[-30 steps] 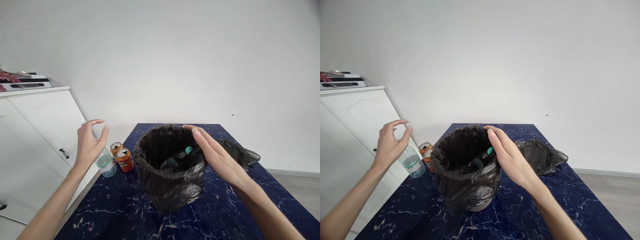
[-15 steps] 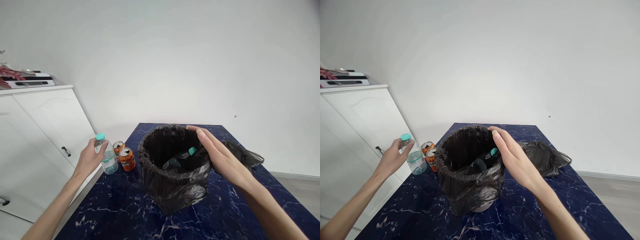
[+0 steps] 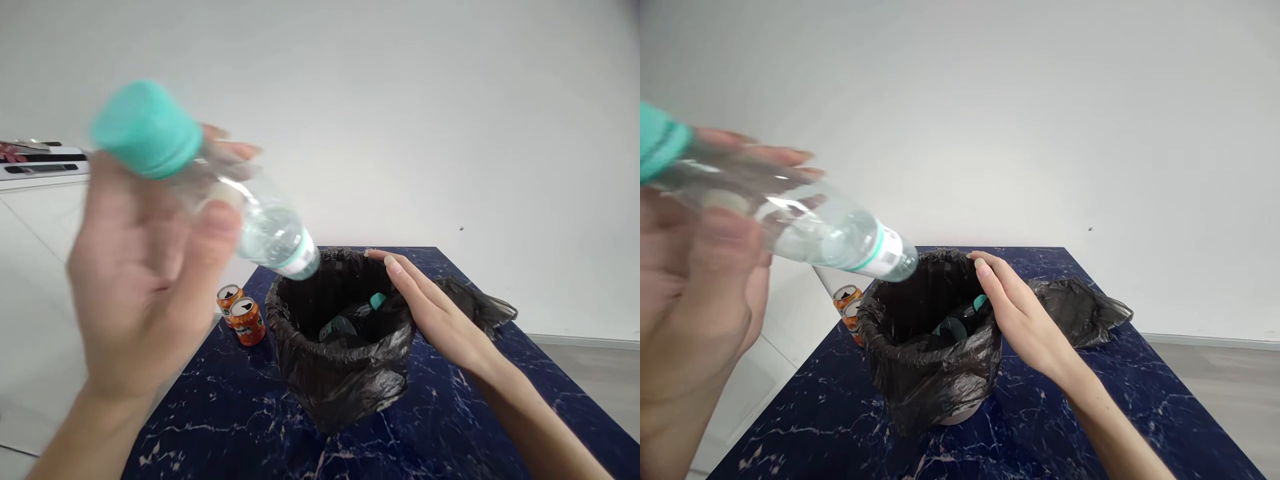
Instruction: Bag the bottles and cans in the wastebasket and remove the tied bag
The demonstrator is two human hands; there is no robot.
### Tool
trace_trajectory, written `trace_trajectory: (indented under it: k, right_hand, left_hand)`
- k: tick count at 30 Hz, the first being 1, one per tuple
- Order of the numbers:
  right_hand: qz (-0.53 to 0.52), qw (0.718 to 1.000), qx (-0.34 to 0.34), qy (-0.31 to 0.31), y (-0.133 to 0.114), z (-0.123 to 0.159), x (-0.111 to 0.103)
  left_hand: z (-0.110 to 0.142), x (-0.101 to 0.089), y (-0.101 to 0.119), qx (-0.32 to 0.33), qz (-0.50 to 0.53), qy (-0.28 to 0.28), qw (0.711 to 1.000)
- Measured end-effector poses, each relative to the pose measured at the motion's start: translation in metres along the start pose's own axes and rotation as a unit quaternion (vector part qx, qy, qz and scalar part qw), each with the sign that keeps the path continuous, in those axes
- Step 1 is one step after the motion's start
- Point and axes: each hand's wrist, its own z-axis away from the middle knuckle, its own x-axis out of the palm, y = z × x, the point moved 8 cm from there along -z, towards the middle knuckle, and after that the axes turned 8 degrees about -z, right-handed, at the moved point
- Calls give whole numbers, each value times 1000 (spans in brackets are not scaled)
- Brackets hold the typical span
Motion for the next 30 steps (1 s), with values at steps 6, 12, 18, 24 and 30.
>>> trace_trajectory:
  k: [6, 12, 18, 24, 30]
  right_hand:
    - [-14, 1000, -19, -8, -2, -3, 1]
    - [-28, 999, -34, -12, -4, -3, 2]
    - [42, 992, -95, 76, -15, 4, -8]
    - [129, 967, -191, 113, -40, 14, -6]
    - [142, 973, -168, 72, -37, 13, 1]
  left_hand:
    - [1, 76, 27, 57, 210, -277, 936]
    - [23, 133, 19, 91, 82, -368, 921]
    - [20, 122, 10, 88, 20, -308, 947]
    - [10, 85, -19, 9, 36, -165, 986]
    - [17, 58, -89, -105, 20, -37, 994]
